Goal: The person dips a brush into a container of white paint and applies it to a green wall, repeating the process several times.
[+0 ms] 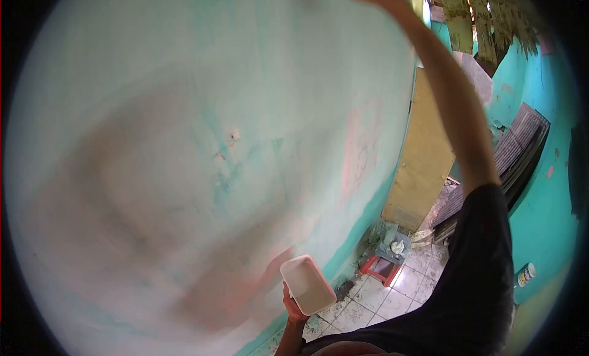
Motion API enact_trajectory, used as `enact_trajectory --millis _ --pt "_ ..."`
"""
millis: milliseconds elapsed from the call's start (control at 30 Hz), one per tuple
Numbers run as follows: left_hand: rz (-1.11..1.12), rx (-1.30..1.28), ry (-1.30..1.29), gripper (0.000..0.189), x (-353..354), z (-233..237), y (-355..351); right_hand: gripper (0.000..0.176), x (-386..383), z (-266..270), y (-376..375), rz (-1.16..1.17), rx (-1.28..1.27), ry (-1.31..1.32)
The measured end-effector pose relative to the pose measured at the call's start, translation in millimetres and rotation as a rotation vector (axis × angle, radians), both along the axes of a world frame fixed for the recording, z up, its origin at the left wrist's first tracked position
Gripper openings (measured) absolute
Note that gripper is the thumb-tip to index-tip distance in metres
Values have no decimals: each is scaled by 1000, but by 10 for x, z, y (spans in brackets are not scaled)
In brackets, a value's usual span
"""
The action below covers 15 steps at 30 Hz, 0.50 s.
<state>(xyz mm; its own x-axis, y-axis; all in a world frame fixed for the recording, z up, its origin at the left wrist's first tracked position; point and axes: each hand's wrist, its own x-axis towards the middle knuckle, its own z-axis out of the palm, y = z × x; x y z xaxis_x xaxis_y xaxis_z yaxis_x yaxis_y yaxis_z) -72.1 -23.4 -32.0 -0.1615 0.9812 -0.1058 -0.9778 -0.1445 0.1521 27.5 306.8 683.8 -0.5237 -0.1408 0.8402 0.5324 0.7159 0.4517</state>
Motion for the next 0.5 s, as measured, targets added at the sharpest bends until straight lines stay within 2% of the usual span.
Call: enact_trajectory --millis 33,67,100,167,267,300,333,367,400,433,467,500 --pt "-5 24 0 67 3 -9 24 33 -99 -386 230 -65 227 16" --pt "-9 42 1 66 2 -28 16 20 -41 -986 -204 129 -15 3" --pt "-15 27 -3 66 8 -51 -2 19 -15 -1540 -347 216 -193 9" --pt "3 56 -8 54 -10 -57 -9 17 -11 -2675 -496 225 -424 26" --pt "22 7 100 54 -2 123 -133 40 203 -4284 -767 217 -793 -140" --pt "20 -8 89 54 -25 57 -141 38 306 -4798 -637 156 -851 -301" --pt "-18 42 15 59 -62 -63 -129 26 400 -5088 -687 101 -968 -440" --pt "-54 88 -55 65 -97 -183 -128 26 461 -5260 -591 103 -989 -446" --pt "-53 62 -58 65 -109 -226 -162 15 484 -5324 -458 235 -918 -563" --pt "-72 142 -83 64 -116 -242 -187 9 446 -5192 -444 369 -842 -676" --pt "-84 224 -112 64 -112 -250 -191 11 404 -4901 -297 306 -829 -632" --pt "-38 158 -31 60 -120 -275 -184 13 324 -4322 -402 201 -879 -549"
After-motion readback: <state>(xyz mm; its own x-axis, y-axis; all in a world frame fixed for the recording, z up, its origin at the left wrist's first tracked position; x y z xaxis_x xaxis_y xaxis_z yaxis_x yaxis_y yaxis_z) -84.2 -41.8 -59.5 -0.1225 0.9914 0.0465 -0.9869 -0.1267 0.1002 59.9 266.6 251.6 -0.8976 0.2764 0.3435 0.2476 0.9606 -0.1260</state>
